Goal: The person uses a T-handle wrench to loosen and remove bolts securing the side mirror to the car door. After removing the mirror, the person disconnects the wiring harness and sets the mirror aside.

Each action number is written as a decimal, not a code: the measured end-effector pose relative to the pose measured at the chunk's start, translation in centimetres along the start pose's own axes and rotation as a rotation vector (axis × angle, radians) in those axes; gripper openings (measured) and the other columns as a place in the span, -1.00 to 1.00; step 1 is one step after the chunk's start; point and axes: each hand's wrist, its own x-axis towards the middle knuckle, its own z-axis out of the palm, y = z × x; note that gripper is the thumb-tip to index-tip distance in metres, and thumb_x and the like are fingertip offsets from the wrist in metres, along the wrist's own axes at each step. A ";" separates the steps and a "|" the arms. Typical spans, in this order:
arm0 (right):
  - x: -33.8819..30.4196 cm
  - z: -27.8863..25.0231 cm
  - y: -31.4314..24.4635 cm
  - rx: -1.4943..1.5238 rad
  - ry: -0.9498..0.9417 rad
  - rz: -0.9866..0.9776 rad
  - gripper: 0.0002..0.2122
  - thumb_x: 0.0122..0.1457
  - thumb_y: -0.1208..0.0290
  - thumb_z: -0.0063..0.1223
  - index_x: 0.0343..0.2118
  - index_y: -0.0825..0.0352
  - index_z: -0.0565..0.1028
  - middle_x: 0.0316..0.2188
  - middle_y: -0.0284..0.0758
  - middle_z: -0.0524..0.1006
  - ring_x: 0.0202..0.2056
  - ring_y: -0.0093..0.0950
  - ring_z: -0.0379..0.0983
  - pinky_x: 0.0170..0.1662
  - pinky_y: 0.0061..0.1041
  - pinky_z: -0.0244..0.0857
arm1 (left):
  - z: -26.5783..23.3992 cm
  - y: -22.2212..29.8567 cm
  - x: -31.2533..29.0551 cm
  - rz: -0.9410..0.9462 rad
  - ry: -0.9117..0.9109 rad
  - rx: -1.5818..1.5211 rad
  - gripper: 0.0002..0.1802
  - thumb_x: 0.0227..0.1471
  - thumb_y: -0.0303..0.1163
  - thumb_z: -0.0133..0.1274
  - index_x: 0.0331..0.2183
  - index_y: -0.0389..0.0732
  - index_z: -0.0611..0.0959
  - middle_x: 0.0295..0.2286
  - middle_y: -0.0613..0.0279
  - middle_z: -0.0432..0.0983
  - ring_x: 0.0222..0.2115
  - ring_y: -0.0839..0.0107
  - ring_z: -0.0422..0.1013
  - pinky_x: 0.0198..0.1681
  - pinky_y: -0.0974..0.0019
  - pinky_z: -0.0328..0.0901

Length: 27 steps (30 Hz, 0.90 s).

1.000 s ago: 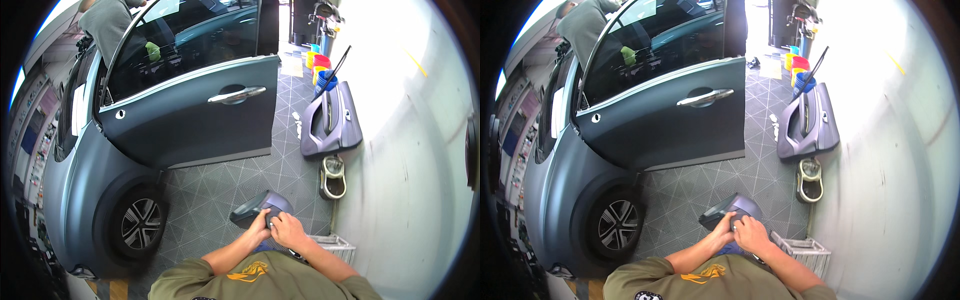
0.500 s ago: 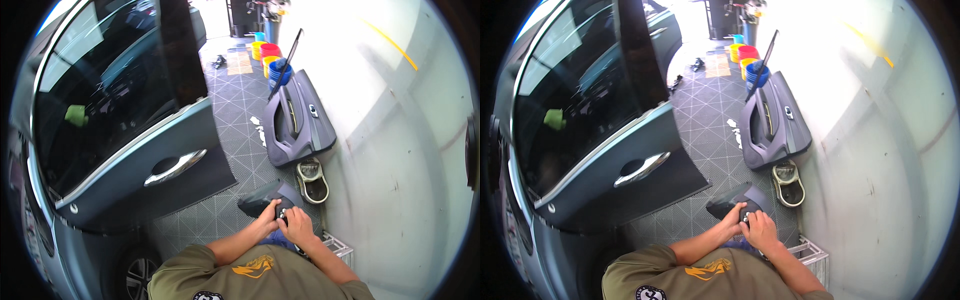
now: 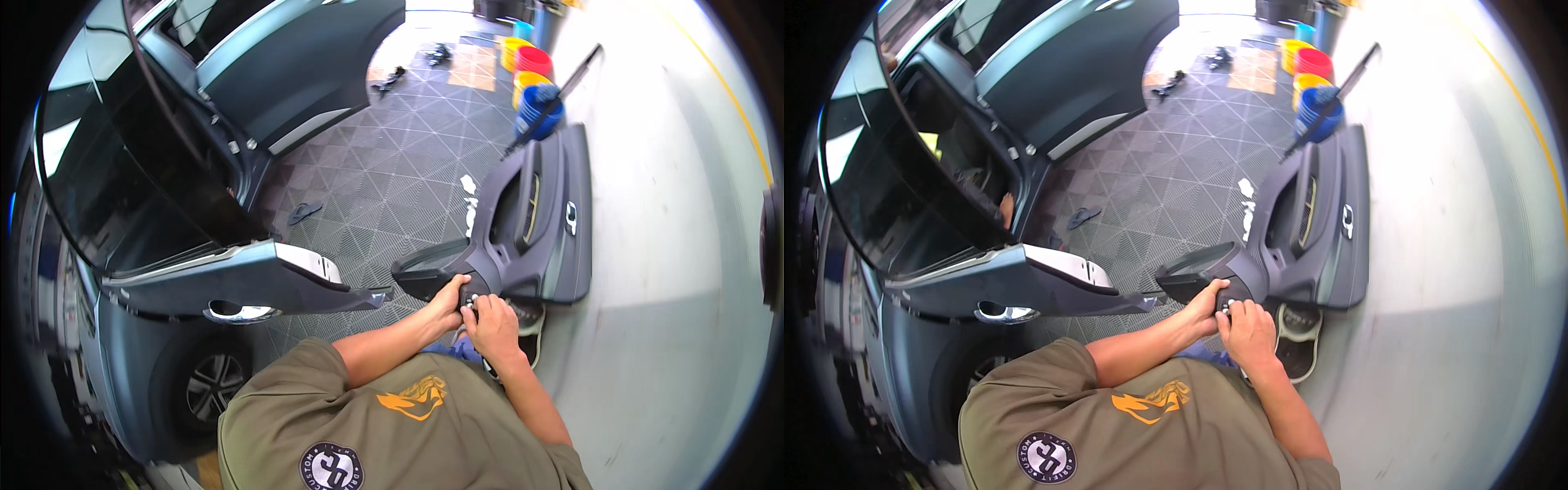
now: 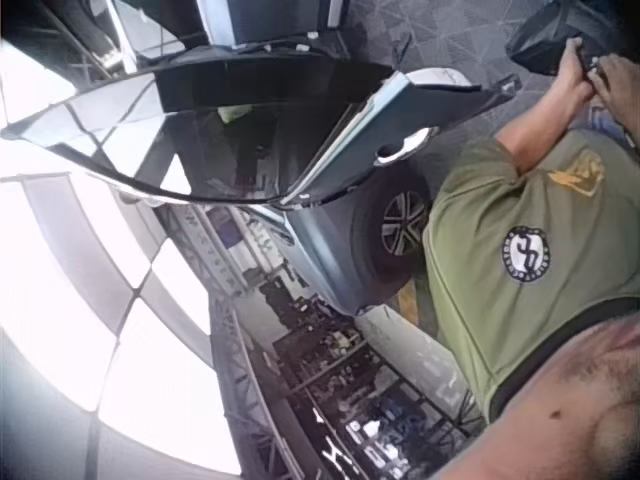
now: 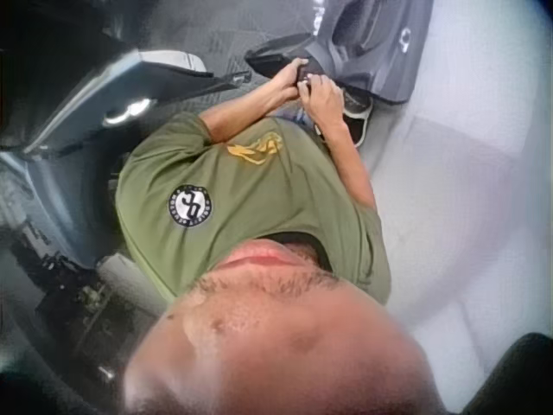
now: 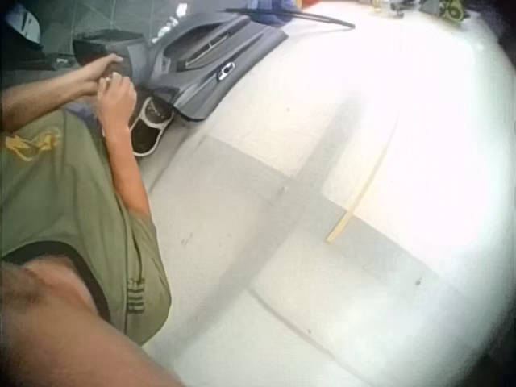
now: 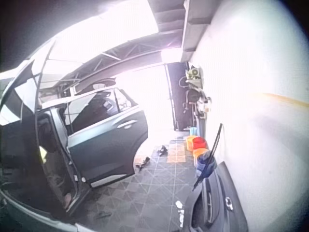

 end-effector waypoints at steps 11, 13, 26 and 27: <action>14.3 -2.7 7.8 0.091 -0.051 -0.200 -0.85 -0.02 0.39 0.11 -0.46 0.33 0.41 -0.54 -0.25 0.38 -0.48 -0.26 0.36 -0.39 -0.29 0.23 | 8.2 7.7 8.5 0.164 0.035 -0.199 -0.68 -0.03 -0.17 0.04 -0.33 -0.22 0.46 -0.52 0.15 0.45 -0.56 0.27 0.39 -0.44 0.19 0.37; 16.8 -1.7 9.0 0.085 -0.057 -0.196 -0.84 -0.01 0.37 0.11 -0.47 0.32 0.40 -0.54 -0.26 0.38 -0.46 -0.25 0.36 -0.38 -0.28 0.23 | 8.4 9.7 10.8 0.174 0.069 -0.218 -0.68 -0.06 -0.17 0.07 -0.34 -0.21 0.46 -0.53 0.15 0.44 -0.57 0.27 0.39 -0.45 0.19 0.37; 37.4 6.6 7.2 0.030 -0.266 -0.097 -0.87 -0.02 0.44 0.09 -0.46 0.34 0.40 -0.51 -0.20 0.40 -0.49 -0.19 0.37 -0.39 -0.23 0.24 | 7.9 28.7 17.8 0.116 0.084 -0.271 -0.73 -0.04 -0.21 0.07 -0.38 -0.21 0.48 -0.50 0.15 0.47 -0.55 0.28 0.42 -0.45 0.19 0.39; 39.2 6.9 6.4 0.055 -0.220 -0.138 -0.87 -0.02 0.43 0.09 -0.47 0.34 0.40 -0.52 -0.21 0.40 -0.49 -0.19 0.37 -0.40 -0.23 0.24 | 8.2 30.6 17.1 0.085 0.003 -0.281 -0.75 -0.03 -0.21 0.04 -0.40 -0.18 0.46 -0.54 0.20 0.43 -0.55 0.30 0.40 -0.45 0.19 0.37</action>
